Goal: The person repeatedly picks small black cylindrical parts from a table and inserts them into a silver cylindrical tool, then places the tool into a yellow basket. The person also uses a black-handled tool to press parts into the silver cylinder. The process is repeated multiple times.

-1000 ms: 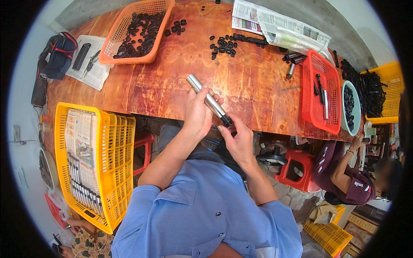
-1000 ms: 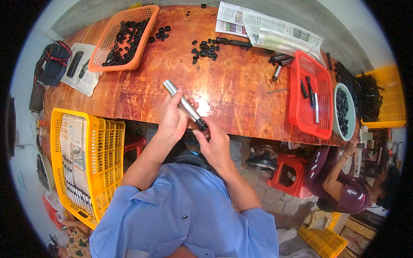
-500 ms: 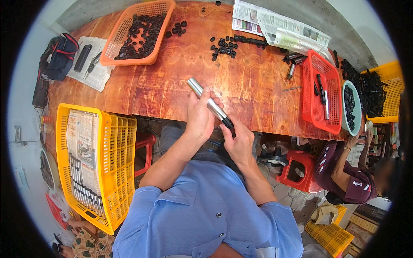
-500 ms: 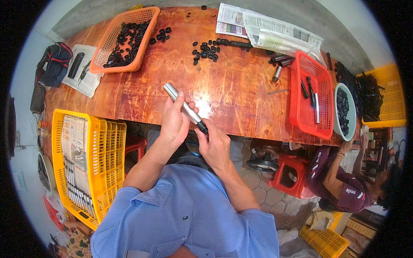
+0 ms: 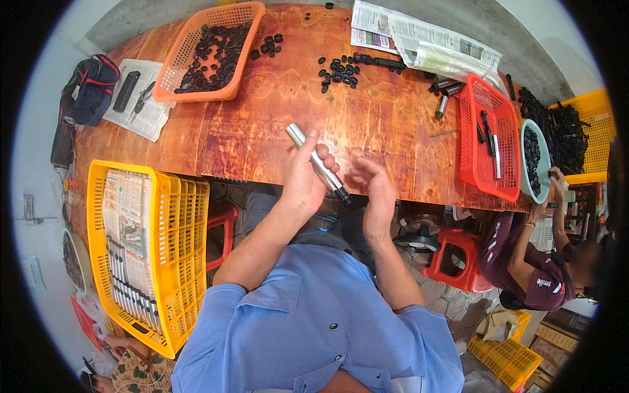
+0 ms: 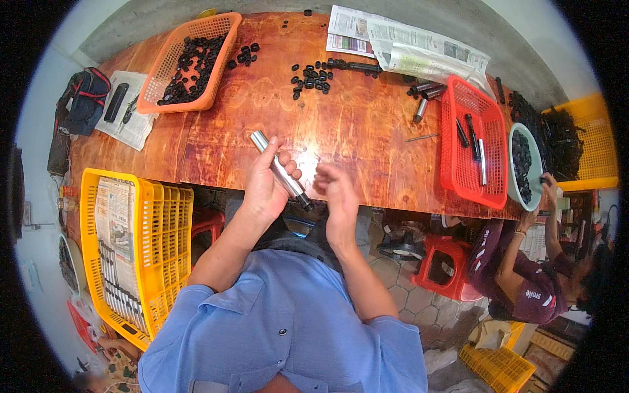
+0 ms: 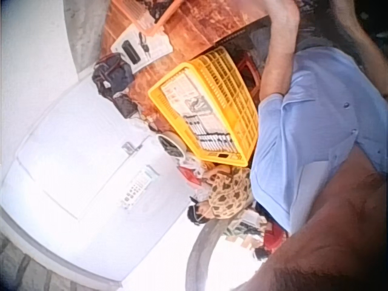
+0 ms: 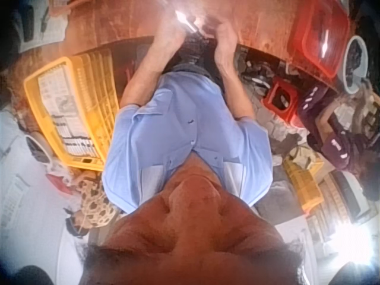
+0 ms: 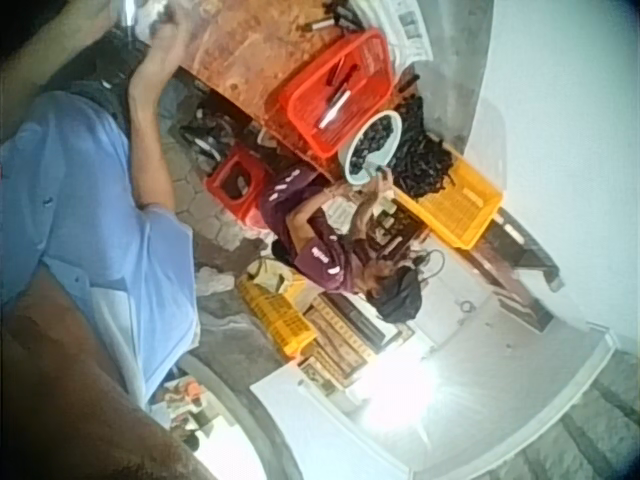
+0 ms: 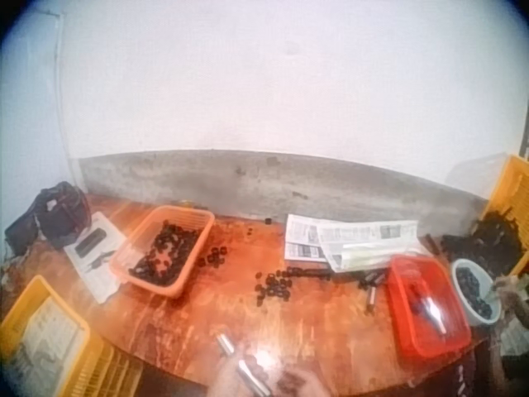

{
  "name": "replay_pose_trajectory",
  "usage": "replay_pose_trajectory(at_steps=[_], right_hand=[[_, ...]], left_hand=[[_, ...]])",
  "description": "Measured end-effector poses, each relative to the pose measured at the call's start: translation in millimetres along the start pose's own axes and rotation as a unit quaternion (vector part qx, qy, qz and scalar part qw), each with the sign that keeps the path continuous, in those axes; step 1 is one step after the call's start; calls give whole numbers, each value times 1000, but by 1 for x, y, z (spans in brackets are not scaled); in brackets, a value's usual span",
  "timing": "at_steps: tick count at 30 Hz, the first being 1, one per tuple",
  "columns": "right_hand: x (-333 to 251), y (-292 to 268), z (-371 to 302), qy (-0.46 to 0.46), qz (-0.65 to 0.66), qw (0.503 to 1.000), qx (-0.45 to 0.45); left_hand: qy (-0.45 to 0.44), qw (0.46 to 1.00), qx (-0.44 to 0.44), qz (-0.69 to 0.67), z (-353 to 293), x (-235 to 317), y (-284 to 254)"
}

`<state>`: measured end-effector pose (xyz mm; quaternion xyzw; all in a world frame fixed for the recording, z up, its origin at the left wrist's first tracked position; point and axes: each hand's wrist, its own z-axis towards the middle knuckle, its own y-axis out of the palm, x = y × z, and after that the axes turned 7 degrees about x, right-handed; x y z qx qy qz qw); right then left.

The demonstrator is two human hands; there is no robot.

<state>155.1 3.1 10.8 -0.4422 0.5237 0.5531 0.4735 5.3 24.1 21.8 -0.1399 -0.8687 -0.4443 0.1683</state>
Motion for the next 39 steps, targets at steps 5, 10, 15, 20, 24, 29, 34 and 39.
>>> replay_pose_trajectory(at_steps=[5,10,15,20,24,29,34,39], right_hand=[[13,20,13,33,118,989,83],[7,34,14,5,123,984,126],[0,37,17,-42,84,984,152],[2,33,17,-19,153,979,130],[-4,22,19,7,128,985,120],[15,-24,26,-23,48,991,123],[26,-45,35,-13,41,990,138],[40,-44,36,-37,-58,988,141]], left_hand=[[-12,999,-3,39,-18,-13,19],[11,998,8,61,-26,-21,22],[28,999,13,26,-33,-27,26],[-11,999,-32,-21,-28,-29,21],[-53,995,-87,20,-7,-23,5],[106,976,-151,117,12,20,-1],[327,889,-120,299,17,45,22],[448,823,-115,331,26,44,42]])
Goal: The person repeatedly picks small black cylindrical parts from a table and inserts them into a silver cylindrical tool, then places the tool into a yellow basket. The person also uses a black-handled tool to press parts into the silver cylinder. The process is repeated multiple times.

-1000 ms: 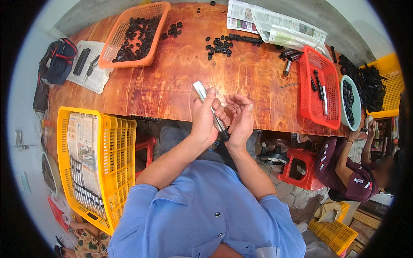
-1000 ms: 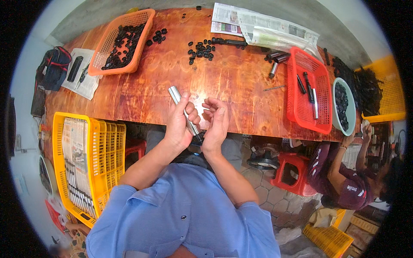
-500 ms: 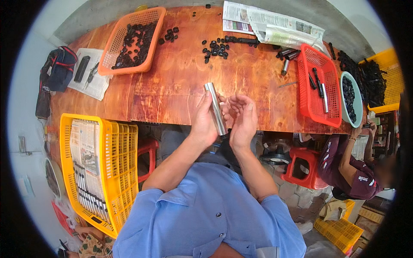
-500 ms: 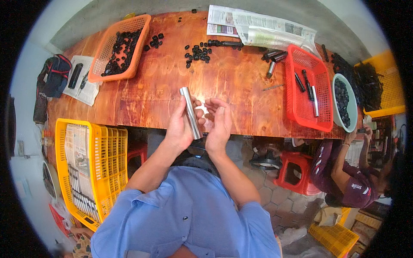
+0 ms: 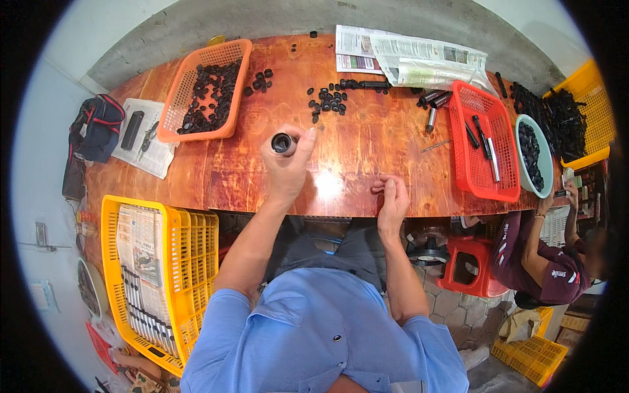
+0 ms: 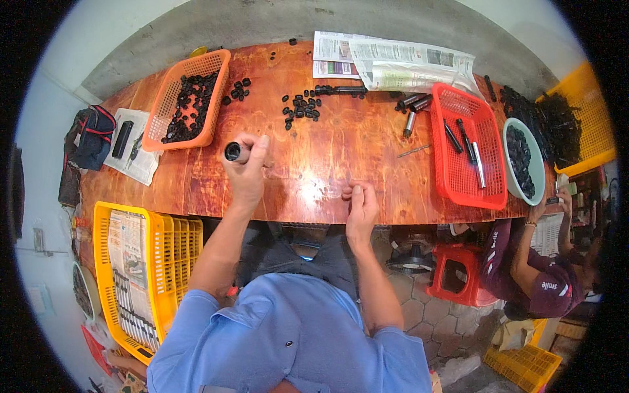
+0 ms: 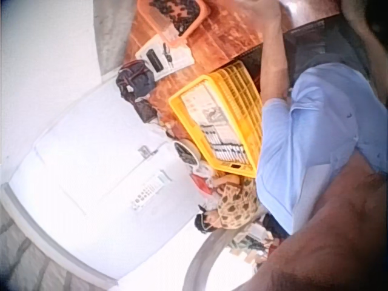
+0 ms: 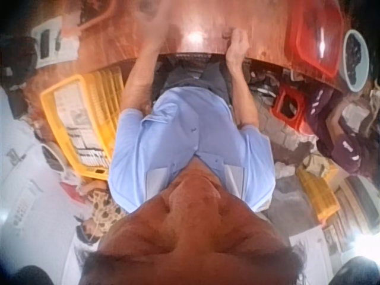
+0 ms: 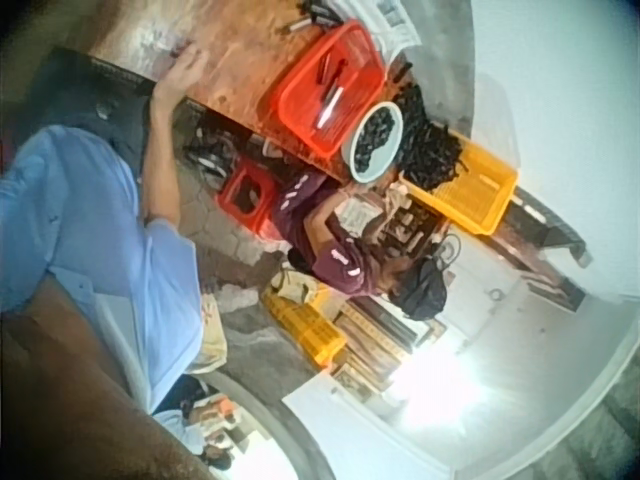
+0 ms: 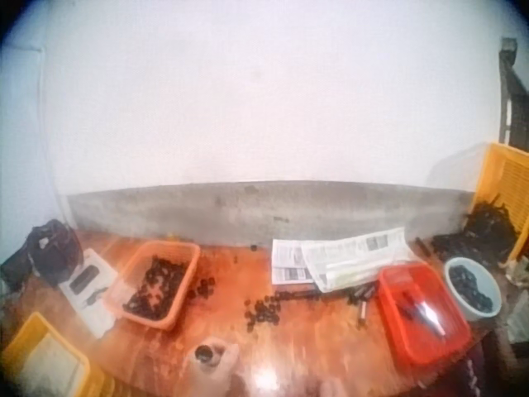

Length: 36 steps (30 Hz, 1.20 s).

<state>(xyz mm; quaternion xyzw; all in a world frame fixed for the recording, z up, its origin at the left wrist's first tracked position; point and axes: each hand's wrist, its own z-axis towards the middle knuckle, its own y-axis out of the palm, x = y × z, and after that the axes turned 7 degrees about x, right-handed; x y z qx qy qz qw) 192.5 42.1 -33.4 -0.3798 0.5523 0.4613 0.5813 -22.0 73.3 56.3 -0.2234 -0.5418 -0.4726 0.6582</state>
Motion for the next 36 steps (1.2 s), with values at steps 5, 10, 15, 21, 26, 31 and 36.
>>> replay_pose_trajectory(at_steps=[5,10,15,21,26,31,36], right_hand=[[1,5,-10,-33,-64,997,-3],[-1,8,-5,-15,-66,998,-9],[6,6,-3,-25,-81,996,-12],[17,-1,-3,-56,-125,990,-37],[4,7,2,-23,-109,990,-86],[-51,74,50,-141,-164,966,-141],[-37,192,126,-292,-248,879,-285]], left_hand=[[-83,996,14,13,-8,-63,-10],[-66,997,8,27,-5,-71,-16],[-95,995,-34,17,-6,-77,-14],[-186,982,9,-10,-14,-69,-15],[-175,984,-4,24,-19,-73,-17],[-164,986,15,5,-25,-82,-20],[-100,983,97,121,-21,-104,-30]])
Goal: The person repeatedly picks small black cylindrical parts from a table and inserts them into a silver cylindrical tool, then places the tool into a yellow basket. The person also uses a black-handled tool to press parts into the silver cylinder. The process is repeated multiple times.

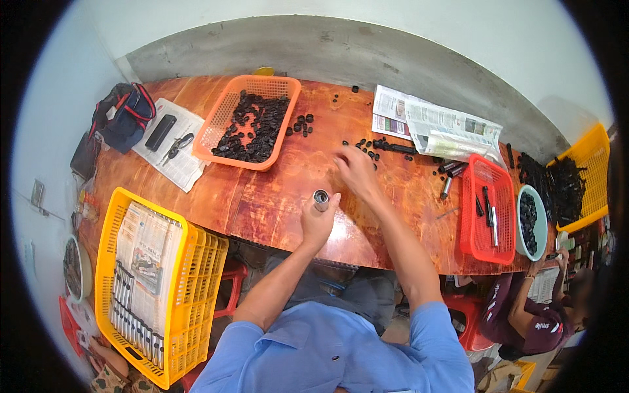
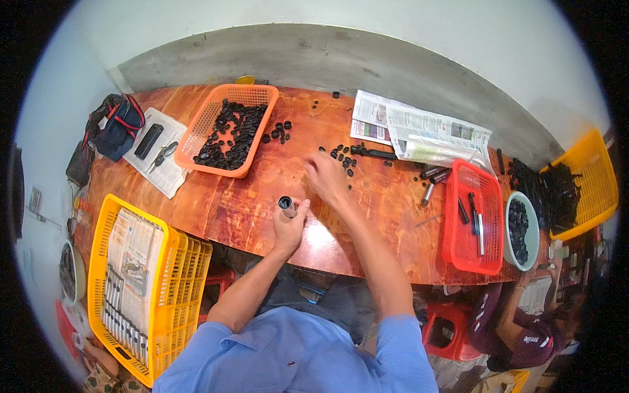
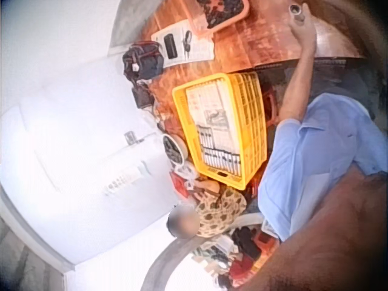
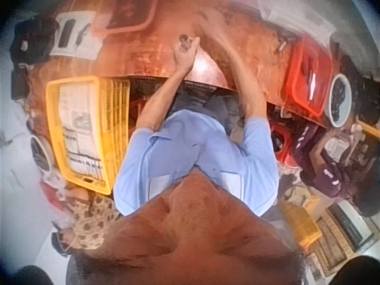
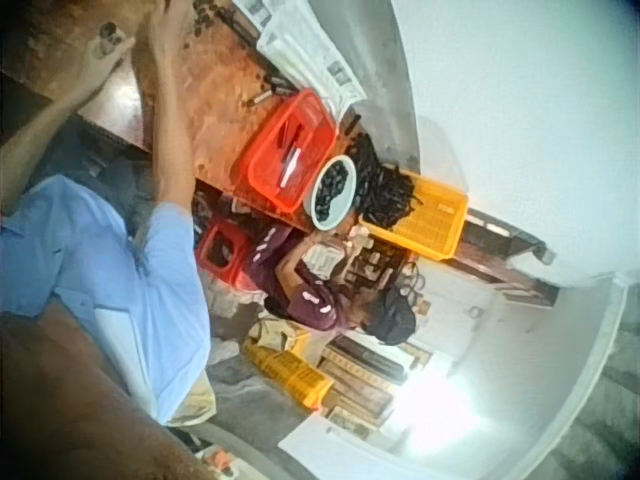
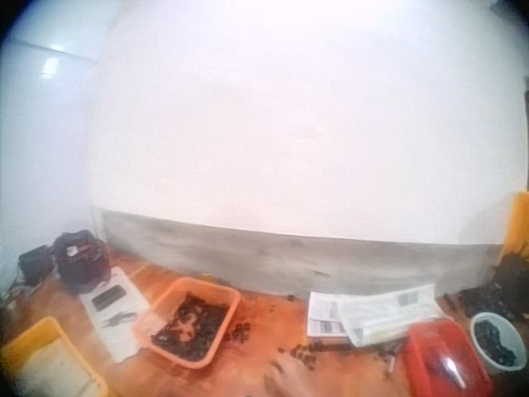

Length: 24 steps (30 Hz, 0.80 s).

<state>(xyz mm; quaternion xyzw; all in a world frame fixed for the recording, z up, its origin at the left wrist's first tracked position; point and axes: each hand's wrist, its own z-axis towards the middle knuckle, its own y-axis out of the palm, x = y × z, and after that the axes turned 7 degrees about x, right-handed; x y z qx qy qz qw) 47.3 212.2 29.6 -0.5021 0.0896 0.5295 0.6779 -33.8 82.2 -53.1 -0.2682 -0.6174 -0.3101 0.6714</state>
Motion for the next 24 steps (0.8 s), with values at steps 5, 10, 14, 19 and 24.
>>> replay_pose_trajectory(at_steps=[5,10,14,19,24], right_hand=[[7,79,74,-55,-93,992,-58],[20,127,111,-116,-191,972,-79],[28,139,111,-150,-211,961,-96],[17,119,93,-93,-175,971,-137],[10,55,49,-66,21,997,-30]], left_hand=[[-10,999,37,30,-2,11,-2],[-27,999,7,37,-3,26,-5],[-36,998,1,49,-2,40,-9],[-27,997,-53,39,1,30,-9],[-77,967,-115,-215,7,13,-4]])
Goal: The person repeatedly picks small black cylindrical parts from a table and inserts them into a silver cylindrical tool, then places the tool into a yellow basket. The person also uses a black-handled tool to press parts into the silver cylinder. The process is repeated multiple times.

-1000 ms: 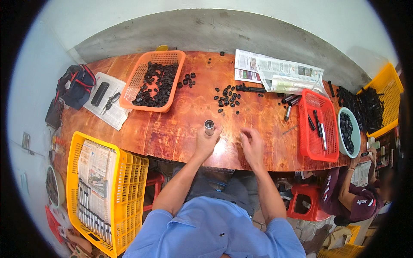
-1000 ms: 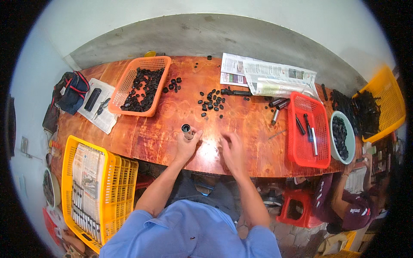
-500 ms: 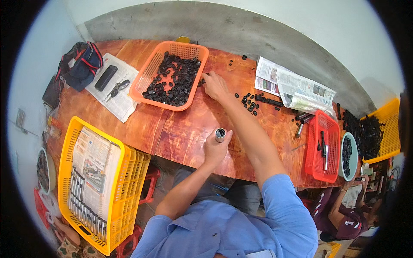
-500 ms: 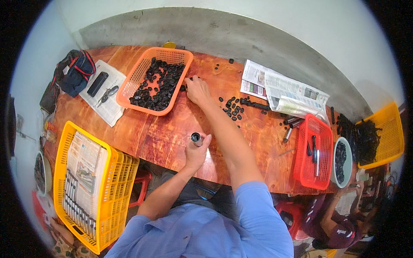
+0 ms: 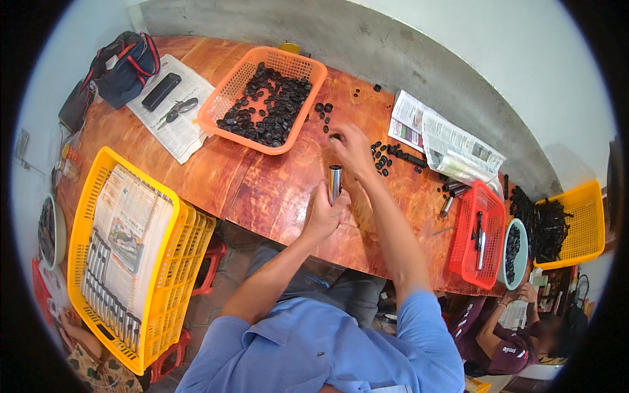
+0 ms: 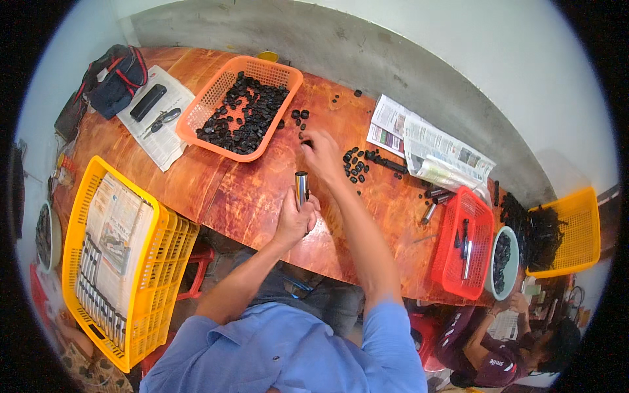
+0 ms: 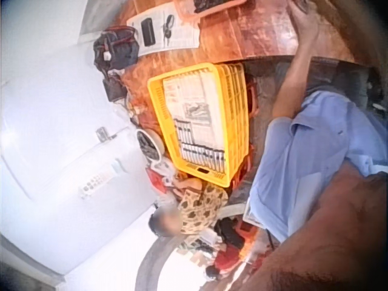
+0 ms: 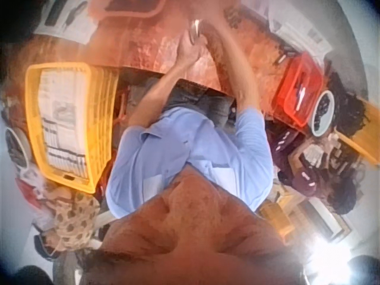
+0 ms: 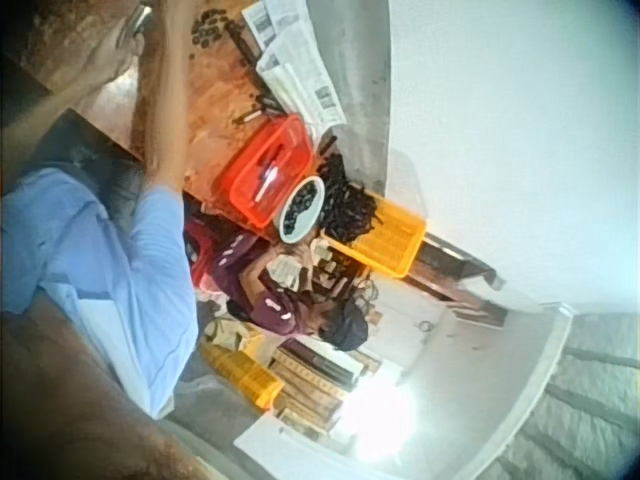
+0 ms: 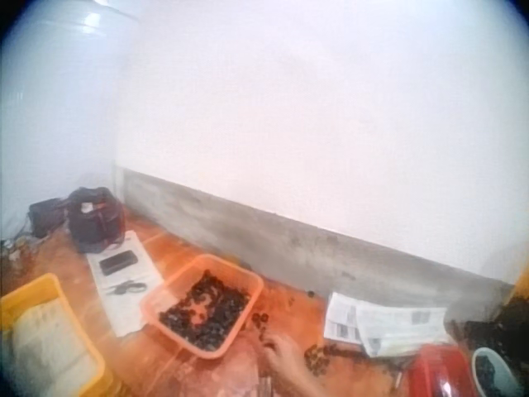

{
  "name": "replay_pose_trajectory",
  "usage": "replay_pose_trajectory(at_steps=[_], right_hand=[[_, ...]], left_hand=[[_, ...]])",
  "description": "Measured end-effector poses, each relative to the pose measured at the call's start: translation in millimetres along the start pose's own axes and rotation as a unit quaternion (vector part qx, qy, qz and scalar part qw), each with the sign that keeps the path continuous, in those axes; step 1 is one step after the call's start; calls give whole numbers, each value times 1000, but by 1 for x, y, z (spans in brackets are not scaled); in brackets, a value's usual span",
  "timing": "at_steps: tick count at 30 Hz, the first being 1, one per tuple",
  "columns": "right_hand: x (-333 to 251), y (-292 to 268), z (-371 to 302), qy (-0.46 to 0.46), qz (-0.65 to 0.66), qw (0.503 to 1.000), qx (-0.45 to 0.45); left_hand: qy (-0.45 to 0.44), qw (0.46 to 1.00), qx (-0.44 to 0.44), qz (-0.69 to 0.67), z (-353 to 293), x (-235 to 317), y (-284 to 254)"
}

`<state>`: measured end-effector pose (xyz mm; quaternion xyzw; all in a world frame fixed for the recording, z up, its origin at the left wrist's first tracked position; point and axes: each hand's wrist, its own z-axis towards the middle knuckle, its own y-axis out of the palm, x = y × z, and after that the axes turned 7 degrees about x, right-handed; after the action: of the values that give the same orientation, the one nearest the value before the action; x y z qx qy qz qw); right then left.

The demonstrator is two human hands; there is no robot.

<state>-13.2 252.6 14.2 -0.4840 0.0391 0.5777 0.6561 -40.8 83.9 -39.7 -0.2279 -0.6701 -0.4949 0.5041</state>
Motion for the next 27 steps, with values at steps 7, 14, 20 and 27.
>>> replay_pose_trajectory(at_steps=[7,14,20,27], right_hand=[[-26,-73,-123,116,9,992,50],[-16,-78,-193,138,70,973,170],[-28,-90,-199,101,-132,978,123],[-24,-94,-197,82,-99,987,101]], left_hand=[[-181,952,-78,-236,7,12,-7],[-266,894,-119,-340,-30,8,2],[-304,894,-82,-320,-48,3,11],[-287,914,-107,-265,-48,0,11]])
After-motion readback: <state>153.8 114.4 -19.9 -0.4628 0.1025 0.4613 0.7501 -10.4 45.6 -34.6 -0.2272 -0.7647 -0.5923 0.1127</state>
